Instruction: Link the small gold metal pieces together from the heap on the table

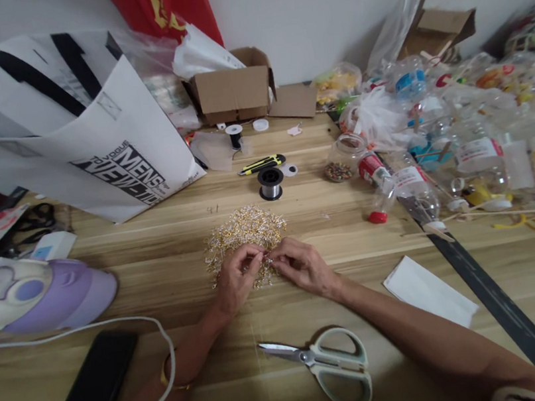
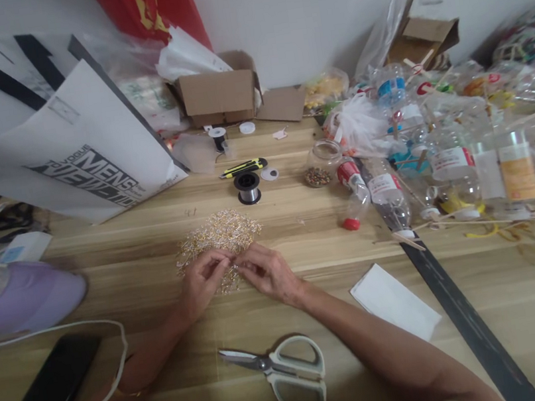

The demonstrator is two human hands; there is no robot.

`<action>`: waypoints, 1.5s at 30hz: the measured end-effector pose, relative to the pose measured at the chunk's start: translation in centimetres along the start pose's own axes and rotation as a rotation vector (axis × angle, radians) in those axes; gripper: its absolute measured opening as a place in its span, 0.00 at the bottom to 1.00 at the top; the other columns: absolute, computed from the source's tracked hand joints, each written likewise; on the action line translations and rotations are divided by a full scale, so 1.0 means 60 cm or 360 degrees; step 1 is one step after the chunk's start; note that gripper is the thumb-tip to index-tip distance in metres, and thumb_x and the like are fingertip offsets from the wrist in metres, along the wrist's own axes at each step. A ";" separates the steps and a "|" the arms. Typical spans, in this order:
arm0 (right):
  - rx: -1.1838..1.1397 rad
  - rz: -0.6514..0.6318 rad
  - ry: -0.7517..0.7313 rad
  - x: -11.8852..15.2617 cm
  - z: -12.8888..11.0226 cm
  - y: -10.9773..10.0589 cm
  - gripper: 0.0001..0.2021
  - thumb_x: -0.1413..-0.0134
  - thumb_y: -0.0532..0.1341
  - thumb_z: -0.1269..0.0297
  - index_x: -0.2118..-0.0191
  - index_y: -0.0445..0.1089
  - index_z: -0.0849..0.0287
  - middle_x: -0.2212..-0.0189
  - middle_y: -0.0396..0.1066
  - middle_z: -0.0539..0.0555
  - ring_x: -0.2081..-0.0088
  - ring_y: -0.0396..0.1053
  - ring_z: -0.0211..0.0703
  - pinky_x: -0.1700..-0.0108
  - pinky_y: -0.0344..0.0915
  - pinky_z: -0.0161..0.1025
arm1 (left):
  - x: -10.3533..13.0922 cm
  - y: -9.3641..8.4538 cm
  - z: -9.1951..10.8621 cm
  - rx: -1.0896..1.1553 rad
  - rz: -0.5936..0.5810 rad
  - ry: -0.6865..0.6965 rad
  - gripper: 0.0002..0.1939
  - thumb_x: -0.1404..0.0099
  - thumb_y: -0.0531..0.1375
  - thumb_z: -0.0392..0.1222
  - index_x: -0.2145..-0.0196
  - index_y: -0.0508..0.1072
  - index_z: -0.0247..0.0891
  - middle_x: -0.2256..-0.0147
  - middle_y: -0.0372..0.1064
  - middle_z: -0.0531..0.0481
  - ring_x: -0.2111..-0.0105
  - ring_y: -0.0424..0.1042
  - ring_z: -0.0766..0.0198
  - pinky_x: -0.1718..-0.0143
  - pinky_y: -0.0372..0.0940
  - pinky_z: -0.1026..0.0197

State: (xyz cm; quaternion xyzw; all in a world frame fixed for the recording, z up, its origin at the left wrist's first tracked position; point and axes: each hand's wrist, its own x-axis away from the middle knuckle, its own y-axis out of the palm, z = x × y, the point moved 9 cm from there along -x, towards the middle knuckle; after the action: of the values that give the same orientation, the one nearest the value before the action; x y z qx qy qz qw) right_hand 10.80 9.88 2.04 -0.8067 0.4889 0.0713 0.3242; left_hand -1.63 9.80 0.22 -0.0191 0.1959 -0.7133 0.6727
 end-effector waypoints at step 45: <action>-0.0165 -0.0141 0.0165 0.003 0.015 0.013 0.07 0.42 0.56 0.64 0.65 0.66 0.62 0.78 0.62 0.47 0.78 0.56 0.32 0.74 0.55 0.30 | 0.004 0.017 -0.002 0.0245 -0.0118 -0.0182 0.07 0.40 0.57 0.40 0.74 0.69 0.35 0.64 0.69 0.46 0.72 0.68 0.67 0.72 0.63 0.66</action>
State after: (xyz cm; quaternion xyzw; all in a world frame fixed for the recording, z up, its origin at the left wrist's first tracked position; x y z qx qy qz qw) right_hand 10.44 10.03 0.88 -0.8459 0.4646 0.0403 0.2589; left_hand -0.71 9.56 -0.29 -0.0154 0.1011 -0.7484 0.6553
